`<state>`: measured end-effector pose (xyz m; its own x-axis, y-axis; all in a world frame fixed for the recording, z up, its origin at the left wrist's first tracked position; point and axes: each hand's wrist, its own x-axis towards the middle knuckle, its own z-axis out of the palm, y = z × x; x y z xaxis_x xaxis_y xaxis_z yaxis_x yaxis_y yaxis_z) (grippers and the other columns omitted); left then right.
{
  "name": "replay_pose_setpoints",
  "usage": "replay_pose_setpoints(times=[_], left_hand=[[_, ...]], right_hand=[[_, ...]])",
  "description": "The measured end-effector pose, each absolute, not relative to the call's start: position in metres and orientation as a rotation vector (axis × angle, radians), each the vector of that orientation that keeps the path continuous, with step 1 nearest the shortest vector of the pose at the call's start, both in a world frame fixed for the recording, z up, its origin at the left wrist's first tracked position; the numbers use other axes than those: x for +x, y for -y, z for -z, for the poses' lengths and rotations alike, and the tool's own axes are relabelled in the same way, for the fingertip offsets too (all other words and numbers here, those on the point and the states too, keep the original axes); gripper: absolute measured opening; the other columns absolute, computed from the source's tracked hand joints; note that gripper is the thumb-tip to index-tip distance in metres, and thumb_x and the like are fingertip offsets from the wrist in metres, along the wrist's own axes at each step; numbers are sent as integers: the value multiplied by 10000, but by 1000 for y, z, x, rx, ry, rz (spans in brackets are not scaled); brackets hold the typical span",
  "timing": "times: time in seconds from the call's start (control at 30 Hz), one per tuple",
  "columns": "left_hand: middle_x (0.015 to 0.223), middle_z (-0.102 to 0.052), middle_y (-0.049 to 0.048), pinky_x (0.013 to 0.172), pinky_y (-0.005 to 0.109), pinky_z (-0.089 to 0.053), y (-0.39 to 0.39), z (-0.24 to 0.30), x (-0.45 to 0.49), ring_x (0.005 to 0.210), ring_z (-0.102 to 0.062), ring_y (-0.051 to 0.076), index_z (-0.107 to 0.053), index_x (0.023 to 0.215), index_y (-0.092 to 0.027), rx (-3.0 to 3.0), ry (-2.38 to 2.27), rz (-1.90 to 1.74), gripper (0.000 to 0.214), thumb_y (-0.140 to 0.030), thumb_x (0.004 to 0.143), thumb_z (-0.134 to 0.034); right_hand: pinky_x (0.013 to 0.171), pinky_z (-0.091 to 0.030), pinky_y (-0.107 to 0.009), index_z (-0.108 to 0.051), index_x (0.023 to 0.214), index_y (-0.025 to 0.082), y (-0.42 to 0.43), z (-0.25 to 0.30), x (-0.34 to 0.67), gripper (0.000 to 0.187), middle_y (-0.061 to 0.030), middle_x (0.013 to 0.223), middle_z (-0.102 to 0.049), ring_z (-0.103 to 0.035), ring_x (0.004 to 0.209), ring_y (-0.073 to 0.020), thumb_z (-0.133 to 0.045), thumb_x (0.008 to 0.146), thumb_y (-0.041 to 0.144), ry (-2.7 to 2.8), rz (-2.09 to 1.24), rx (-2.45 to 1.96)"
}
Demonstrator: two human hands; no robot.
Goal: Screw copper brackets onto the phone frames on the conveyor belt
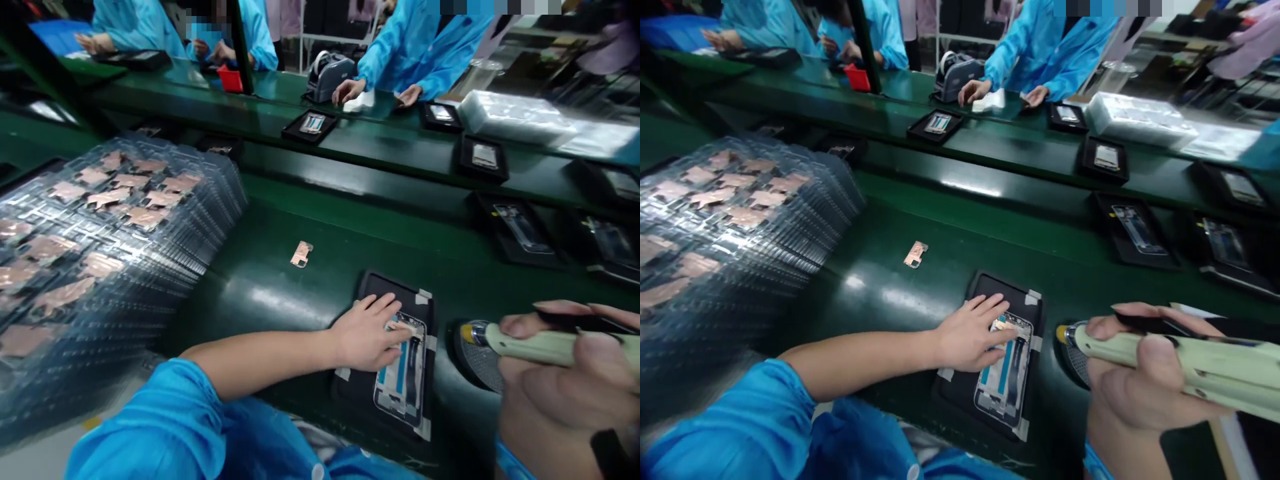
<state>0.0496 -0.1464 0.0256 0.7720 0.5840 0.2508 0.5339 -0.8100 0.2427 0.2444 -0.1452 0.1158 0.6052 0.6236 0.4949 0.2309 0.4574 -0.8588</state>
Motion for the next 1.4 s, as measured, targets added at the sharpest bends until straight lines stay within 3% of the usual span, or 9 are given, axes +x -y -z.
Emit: replay_pose_setpoints(times=[0.17, 0.3, 0.47, 0.63, 1.4], left_hand=[[1573, -446, 188, 1191, 530, -333, 153, -23, 51, 1527, -324, 361, -650, 1332, -218, 2803, -903, -520, 402, -425, 1000, -560], [1564, -465, 169, 1201, 529, -311, 156, -19, 54, 1526, -328, 358, -640, 1379, -245, 2764, -952, -538, 434, -437, 993, -589], [1553, -455, 225, 1203, 531, -298, 156, -19, 56, 1519, -325, 397, -643, 1404, -227, 2747, -942, -554, 459, -429, 995, -589], [1561, -464, 187, 1205, 526, -297, 156, -25, 55, 1525, -317, 383, -618, 1439, -251, 2736, -953, -479, 476, -428, 998, -590], [1537, -491, 192, 1197, 506, -291, 157, -22, 56, 1502, -359, 384, -624, 1433, -243, 2797, -983, -499, 482, -452, 1005, -555]], right_hand=[[418, -458, -411, -670, 856, 321, 143, -100, 202, 225, 19, 775, -639, -494, 452, -194, -673, 631, 336, 1014, -422, -1075], [419, -460, -381, -691, 911, 315, 140, -83, 195, 291, 34, 769, -654, -503, 425, -185, -678, 621, 291, 1055, -527, -1024], [435, -465, -376, -714, 949, 299, 138, -76, 195, 309, 22, 785, -669, -518, 431, -183, -683, 643, 266, 1103, -544, -980], [422, -470, -378, -709, 946, 305, 139, -77, 193, 301, 29, 786, -667, -517, 427, -182, -678, 647, 279, 1122, -534, -983], [424, -481, -370, -713, 933, 271, 135, -71, 191, 293, 18, 773, -660, -532, 444, -184, -705, 640, 267, 1116, -546, -945]])
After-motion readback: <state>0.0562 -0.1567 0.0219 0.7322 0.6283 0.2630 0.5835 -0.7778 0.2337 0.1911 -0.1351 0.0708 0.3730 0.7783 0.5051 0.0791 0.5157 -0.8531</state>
